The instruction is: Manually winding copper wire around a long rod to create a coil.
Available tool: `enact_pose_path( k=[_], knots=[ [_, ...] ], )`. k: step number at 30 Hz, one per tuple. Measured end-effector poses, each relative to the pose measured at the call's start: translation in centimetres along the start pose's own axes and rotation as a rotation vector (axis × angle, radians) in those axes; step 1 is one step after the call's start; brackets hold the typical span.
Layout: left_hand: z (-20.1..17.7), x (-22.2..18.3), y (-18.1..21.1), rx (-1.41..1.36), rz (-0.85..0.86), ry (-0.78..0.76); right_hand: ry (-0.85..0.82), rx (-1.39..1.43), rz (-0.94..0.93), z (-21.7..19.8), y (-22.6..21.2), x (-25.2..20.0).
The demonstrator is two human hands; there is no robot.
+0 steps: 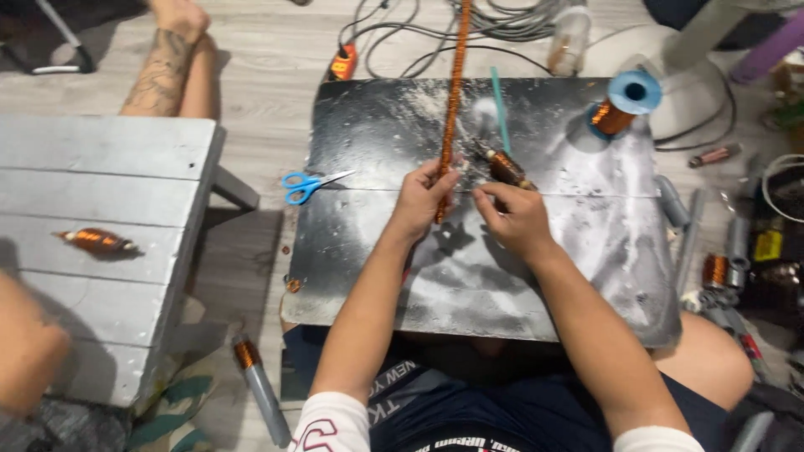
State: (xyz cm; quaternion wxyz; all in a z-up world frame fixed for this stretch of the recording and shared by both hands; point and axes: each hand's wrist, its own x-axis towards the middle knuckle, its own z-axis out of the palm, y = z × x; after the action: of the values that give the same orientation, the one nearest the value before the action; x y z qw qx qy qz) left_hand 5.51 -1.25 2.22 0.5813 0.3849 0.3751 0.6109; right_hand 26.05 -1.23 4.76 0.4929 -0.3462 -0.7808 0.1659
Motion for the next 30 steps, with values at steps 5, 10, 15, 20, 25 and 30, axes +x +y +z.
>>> enact_pose_path(
  k=[5, 10, 15, 20, 25, 30],
  knots=[
    [-0.6, 0.4, -0.8, -0.1, -0.001, 0.004, -0.007, -0.02, 0.017, -0.5, -0.9, 0.4],
    [-1.7, 0.7, -1.1, -0.133, -0.104, -0.114, -0.006, -0.031, 0.021, -0.7, 0.2, 0.0],
    [-1.4, 0.0, 0.1, -0.258, -0.143, -0.257, 0.018, -0.052, 0.037, -1.0, 0.4, 0.3],
    [-1.2, 0.0, 1.0, -0.204, -0.141, -0.253, 0.025, -0.068, -0.02, -0.5, 0.3, 0.4],
    [-0.9, 0.2, -0.5, -0.073, -0.085, -0.204, 0.042, -0.101, -0.044, -0.4, 0.6, 0.3],
    [-0.6, -0.2, -0.3, 0.007, -0.032, -0.186, 0.053, -0.121, -0.018, -0.5, 0.4, 0.3]
  ],
)
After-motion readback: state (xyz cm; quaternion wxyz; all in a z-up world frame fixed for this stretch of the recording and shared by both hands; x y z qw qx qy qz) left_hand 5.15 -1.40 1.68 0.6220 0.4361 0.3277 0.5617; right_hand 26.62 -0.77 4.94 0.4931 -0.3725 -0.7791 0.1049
